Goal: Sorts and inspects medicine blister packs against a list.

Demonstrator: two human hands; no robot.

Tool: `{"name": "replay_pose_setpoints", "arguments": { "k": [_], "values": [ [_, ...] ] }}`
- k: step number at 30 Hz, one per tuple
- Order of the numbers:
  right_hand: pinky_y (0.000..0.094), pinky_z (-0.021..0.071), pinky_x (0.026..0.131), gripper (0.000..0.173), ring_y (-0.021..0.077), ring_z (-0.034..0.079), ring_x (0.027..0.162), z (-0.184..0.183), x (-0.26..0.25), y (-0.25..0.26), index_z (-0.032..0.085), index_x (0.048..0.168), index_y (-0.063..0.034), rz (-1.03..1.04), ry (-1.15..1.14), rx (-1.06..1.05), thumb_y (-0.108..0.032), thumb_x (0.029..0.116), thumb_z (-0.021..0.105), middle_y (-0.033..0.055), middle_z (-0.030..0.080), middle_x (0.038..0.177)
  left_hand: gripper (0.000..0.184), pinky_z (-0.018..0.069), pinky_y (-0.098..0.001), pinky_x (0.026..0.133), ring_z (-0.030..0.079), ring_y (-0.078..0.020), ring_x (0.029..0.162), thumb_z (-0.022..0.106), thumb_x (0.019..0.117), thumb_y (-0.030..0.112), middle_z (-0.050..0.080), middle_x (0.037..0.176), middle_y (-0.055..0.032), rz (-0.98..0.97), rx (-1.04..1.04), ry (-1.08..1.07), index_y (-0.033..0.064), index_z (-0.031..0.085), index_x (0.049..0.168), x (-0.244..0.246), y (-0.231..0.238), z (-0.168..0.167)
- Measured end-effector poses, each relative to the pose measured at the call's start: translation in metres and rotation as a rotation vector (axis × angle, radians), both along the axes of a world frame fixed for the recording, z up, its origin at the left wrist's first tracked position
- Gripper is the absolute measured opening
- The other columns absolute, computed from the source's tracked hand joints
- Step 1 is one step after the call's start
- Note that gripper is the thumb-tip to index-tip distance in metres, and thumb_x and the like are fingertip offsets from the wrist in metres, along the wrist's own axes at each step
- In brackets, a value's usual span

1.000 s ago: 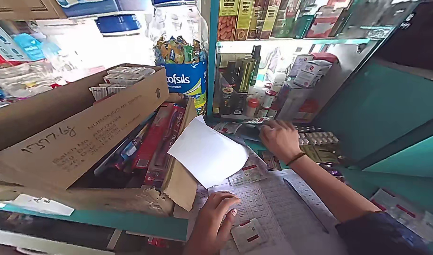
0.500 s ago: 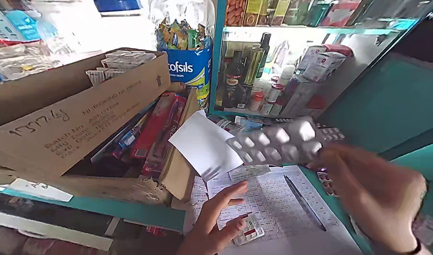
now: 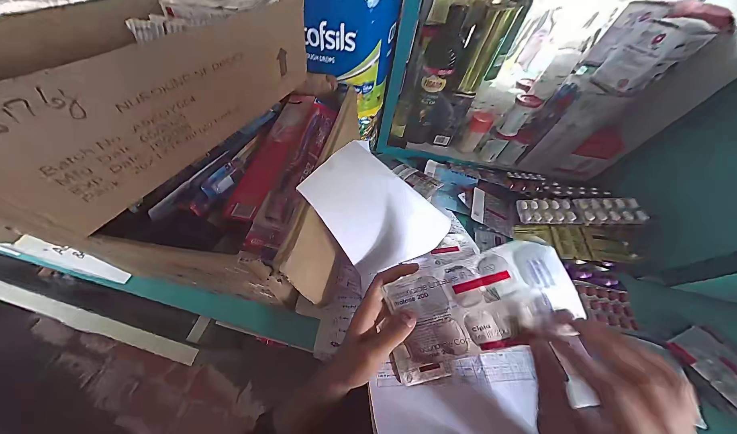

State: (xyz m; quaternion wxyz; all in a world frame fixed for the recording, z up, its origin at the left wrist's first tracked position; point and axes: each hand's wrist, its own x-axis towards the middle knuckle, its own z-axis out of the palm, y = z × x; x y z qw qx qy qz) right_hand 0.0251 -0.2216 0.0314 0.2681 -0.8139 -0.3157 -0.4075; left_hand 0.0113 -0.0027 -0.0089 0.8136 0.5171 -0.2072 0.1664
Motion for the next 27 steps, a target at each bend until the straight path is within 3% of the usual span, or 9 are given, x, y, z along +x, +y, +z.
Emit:
{"name": "replay_pose_setpoints", "arguments": {
  "k": [2, 3, 5, 6, 8, 10, 14, 19, 27],
  "values": [
    [0.0222, 0.0429, 0.108, 0.037, 0.0088, 0.053, 0.131, 0.000, 0.008, -0.015, 0.060, 0.129, 0.0045, 0.012, 0.210, 0.179, -0.023, 0.1042, 0.060, 0.0154, 0.059, 0.139, 0.044, 0.0514, -0.0268, 0.103, 0.059, -0.0024, 0.119, 0.045, 0.1012, 0.001, 0.056, 0.136, -0.0019, 0.039, 0.050, 0.009, -0.0077, 0.035, 0.143, -0.002, 0.000, 0.000],
    [0.0209, 0.0475, 0.105, 0.047, 0.0042, 0.055, 0.130, -0.002, 0.011, -0.018, 0.053, 0.137, 0.0085, 0.081, 0.327, 0.284, -0.024, 0.1041, 0.060, 0.0123, 0.057, 0.144, 0.044, 0.0511, -0.0258, 0.103, 0.059, -0.0013, 0.118, 0.044, 0.1012, 0.000, 0.056, 0.135, -0.0035, 0.053, 0.078, 0.017, -0.0097, 0.034, 0.143, -0.004, 0.000, 0.001],
    [0.0191, 0.0549, 0.098, 0.054, -0.0025, 0.062, 0.119, -0.004, 0.012, -0.014, 0.045, 0.144, 0.0063, 0.258, 0.565, 0.459, -0.025, 0.1028, 0.060, -0.0076, 0.061, 0.140, 0.043, 0.0501, -0.0236, 0.103, 0.057, 0.0002, 0.119, 0.041, 0.1029, 0.001, 0.054, 0.135, -0.0077, 0.071, 0.140, 0.021, -0.0145, 0.032, 0.142, -0.005, -0.002, 0.003],
    [0.0183, 0.0563, 0.095, 0.052, -0.0034, 0.064, 0.114, -0.005, 0.012, -0.010, 0.043, 0.144, 0.0057, 0.327, 0.656, 0.513, -0.023, 0.1026, 0.058, -0.0128, 0.064, 0.135, 0.043, 0.0497, -0.0224, 0.103, 0.057, 0.0005, 0.119, 0.040, 0.1043, 0.003, 0.054, 0.135, -0.0106, 0.085, 0.178, 0.003, -0.0173, 0.031, 0.141, -0.005, -0.002, 0.003],
    [0.0170, 0.0587, 0.088, 0.047, -0.0034, 0.067, 0.105, -0.010, 0.009, -0.001, 0.043, 0.143, 0.0046, 0.380, 0.765, 0.575, -0.014, 0.1016, 0.055, -0.0147, 0.066, 0.129, 0.044, 0.0496, -0.0208, 0.102, 0.057, 0.0013, 0.118, 0.039, 0.1059, 0.004, 0.055, 0.135, -0.0149, 0.089, 0.246, -0.034, -0.0200, 0.030, 0.142, -0.003, -0.003, 0.003],
    [0.0181, 0.0605, 0.085, 0.045, -0.0014, 0.069, 0.101, -0.017, 0.007, 0.007, 0.044, 0.141, 0.0037, 0.378, 0.753, 0.618, -0.007, 0.0993, 0.058, -0.0130, 0.067, 0.127, 0.049, 0.0513, -0.0205, 0.100, 0.059, 0.0004, 0.118, 0.043, 0.1051, 0.004, 0.054, 0.136, -0.0184, 0.061, 0.284, -0.038, -0.0205, 0.027, 0.144, -0.004, -0.004, 0.002],
    [0.0170, 0.0604, 0.085, 0.042, -0.0015, 0.069, 0.100, -0.021, 0.008, 0.009, 0.047, 0.138, -0.0056, 0.398, 0.690, 0.628, -0.011, 0.0998, 0.062, -0.0158, 0.067, 0.126, 0.053, 0.0540, -0.0212, 0.098, 0.062, -0.0022, 0.116, 0.050, 0.1023, 0.000, 0.053, 0.135, -0.0230, 0.029, 0.307, -0.010, -0.0227, 0.024, 0.143, -0.004, -0.004, 0.001],
    [0.0163, 0.0598, 0.086, 0.042, -0.0021, 0.068, 0.102, -0.024, 0.010, 0.009, 0.049, 0.138, -0.0110, 0.381, 0.654, 0.621, -0.015, 0.0990, 0.065, -0.0168, 0.065, 0.129, 0.049, 0.0556, -0.0206, 0.094, 0.064, -0.0019, 0.111, 0.050, 0.1022, 0.000, 0.058, 0.128, -0.0219, 0.085, 0.321, 0.049, -0.0233, 0.029, 0.140, -0.005, -0.006, -0.001],
    [0.0160, 0.0595, 0.086, 0.039, -0.0018, 0.069, 0.101, -0.027, 0.011, 0.010, 0.053, 0.137, -0.0199, 0.423, 0.683, 0.627, -0.020, 0.1002, 0.065, -0.0187, 0.067, 0.125, 0.047, 0.0539, -0.0194, 0.096, 0.063, 0.0003, 0.112, 0.047, 0.1029, 0.001, 0.060, 0.125, -0.0187, 0.140, 0.322, 0.091, -0.0249, 0.030, 0.138, -0.007, -0.005, -0.002]
  ]
}}
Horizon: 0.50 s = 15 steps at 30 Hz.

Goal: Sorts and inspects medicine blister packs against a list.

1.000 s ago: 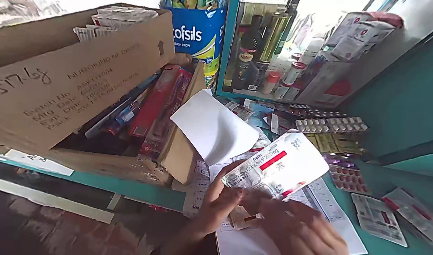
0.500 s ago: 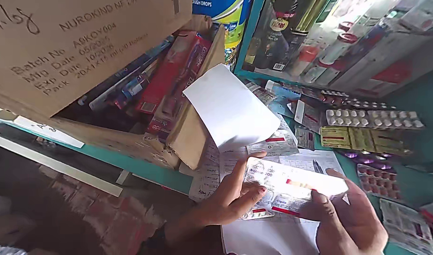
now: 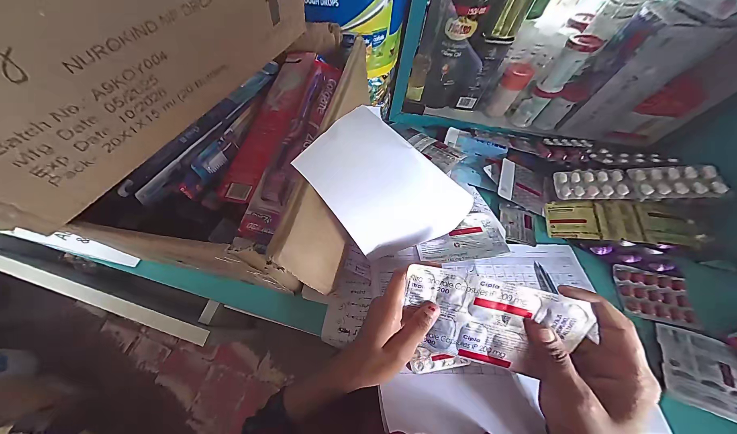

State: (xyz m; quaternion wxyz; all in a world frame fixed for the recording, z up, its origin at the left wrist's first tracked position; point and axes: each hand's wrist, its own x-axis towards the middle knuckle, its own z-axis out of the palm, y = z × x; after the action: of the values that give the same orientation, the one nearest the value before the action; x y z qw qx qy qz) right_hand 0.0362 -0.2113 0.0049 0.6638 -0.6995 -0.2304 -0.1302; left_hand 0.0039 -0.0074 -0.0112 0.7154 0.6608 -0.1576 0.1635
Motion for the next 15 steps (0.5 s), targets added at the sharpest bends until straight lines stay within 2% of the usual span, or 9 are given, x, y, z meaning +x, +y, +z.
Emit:
{"name": "replay_pose_setpoints", "arguments": {
  "k": [4, 6, 7, 8, 9, 11, 12, 14, 15],
  "values": [
    [0.0136, 0.0586, 0.082, 0.041, -0.0043, 0.068, 0.100, 0.002, -0.002, -0.006, 0.050, 0.144, -0.0147, 0.037, 0.038, -0.042, -0.026, 0.1051, 0.057, -0.0180, 0.067, 0.127, 0.045, 0.0535, -0.0193, 0.097, 0.063, 0.0017, 0.112, 0.045, 0.1047, 0.004, 0.061, 0.126, -0.0161, 0.024, -0.006, 0.005, -0.0233, 0.032, 0.138, 0.000, 0.000, -0.003],
    [0.0133, 0.0565, 0.084, 0.041, -0.0054, 0.066, 0.101, 0.003, -0.002, -0.011, 0.049, 0.146, -0.0097, 0.069, 0.035, -0.064, -0.024, 0.1071, 0.052, -0.0161, 0.066, 0.129, 0.046, 0.0526, -0.0187, 0.098, 0.062, 0.0020, 0.113, 0.045, 0.1054, 0.006, 0.060, 0.127, -0.0160, 0.025, 0.000, 0.011, -0.0237, 0.031, 0.139, 0.000, 0.000, -0.004],
    [0.0148, 0.0557, 0.090, 0.042, -0.0047, 0.065, 0.105, 0.004, -0.002, -0.015, 0.049, 0.147, -0.0076, 0.079, 0.035, -0.077, -0.022, 0.1073, 0.050, -0.0149, 0.066, 0.130, 0.048, 0.0520, -0.0187, 0.099, 0.061, 0.0019, 0.115, 0.045, 0.1056, 0.006, 0.060, 0.129, -0.0164, 0.025, 0.001, 0.012, -0.0241, 0.030, 0.139, 0.000, 0.000, -0.005],
    [0.0158, 0.0555, 0.090, 0.042, -0.0039, 0.066, 0.105, 0.004, -0.003, -0.018, 0.050, 0.147, -0.0060, 0.065, 0.036, -0.084, -0.020, 0.1066, 0.049, -0.0134, 0.067, 0.128, 0.048, 0.0515, -0.0186, 0.099, 0.060, 0.0022, 0.116, 0.045, 0.1054, 0.007, 0.060, 0.130, -0.0154, 0.031, 0.005, 0.007, -0.0237, 0.030, 0.140, 0.000, 0.000, -0.006],
    [0.0159, 0.0564, 0.086, 0.043, -0.0036, 0.066, 0.101, 0.003, -0.004, -0.020, 0.051, 0.146, -0.0049, 0.036, 0.038, -0.092, -0.018, 0.1049, 0.051, -0.0123, 0.069, 0.125, 0.048, 0.0509, -0.0186, 0.101, 0.060, 0.0028, 0.117, 0.045, 0.1059, 0.009, 0.060, 0.131, -0.0129, 0.034, 0.012, -0.003, -0.0221, 0.032, 0.140, -0.001, 0.000, -0.007],
    [0.0151, 0.0582, 0.075, 0.047, -0.0041, 0.067, 0.090, 0.003, -0.007, -0.021, 0.050, 0.147, -0.0047, -0.013, 0.053, -0.103, -0.014, 0.1015, 0.057, -0.0122, 0.071, 0.117, 0.046, 0.0500, -0.0186, 0.103, 0.058, 0.0044, 0.119, 0.047, 0.1076, 0.017, 0.061, 0.134, -0.0028, 0.049, 0.028, -0.021, -0.0128, 0.038, 0.141, -0.001, 0.001, -0.009],
    [0.0158, 0.0593, 0.071, 0.047, -0.0035, 0.068, 0.086, 0.003, -0.009, -0.021, 0.050, 0.145, -0.0016, -0.028, 0.046, -0.105, -0.009, 0.0992, 0.058, -0.0095, 0.071, 0.113, 0.047, 0.0494, -0.0193, 0.105, 0.057, 0.0039, 0.121, 0.048, 0.1075, 0.021, 0.059, 0.138, 0.0018, 0.052, 0.024, -0.027, -0.0074, 0.039, 0.144, 0.000, 0.000, -0.010],
    [0.0166, 0.0596, 0.073, 0.041, -0.0017, 0.068, 0.089, 0.004, -0.009, -0.029, 0.056, 0.139, 0.0006, -0.010, 0.010, -0.083, -0.005, 0.0987, 0.059, -0.0032, 0.072, 0.115, 0.050, 0.0500, -0.0210, 0.105, 0.057, 0.0010, 0.124, 0.051, 0.1064, 0.026, 0.056, 0.143, 0.0062, 0.046, -0.003, -0.017, 0.0002, 0.039, 0.148, 0.001, -0.003, -0.013],
    [0.0164, 0.0595, 0.075, 0.032, -0.0014, 0.068, 0.092, 0.004, -0.008, -0.035, 0.062, 0.132, -0.0021, -0.016, -0.019, -0.057, -0.006, 0.1001, 0.059, -0.0020, 0.071, 0.118, 0.053, 0.0522, -0.0199, 0.101, 0.059, 0.0010, 0.121, 0.051, 0.1063, 0.030, 0.055, 0.144, 0.0085, 0.038, -0.005, 0.015, 0.0040, 0.038, 0.150, 0.001, -0.003, -0.012]
  ]
}}
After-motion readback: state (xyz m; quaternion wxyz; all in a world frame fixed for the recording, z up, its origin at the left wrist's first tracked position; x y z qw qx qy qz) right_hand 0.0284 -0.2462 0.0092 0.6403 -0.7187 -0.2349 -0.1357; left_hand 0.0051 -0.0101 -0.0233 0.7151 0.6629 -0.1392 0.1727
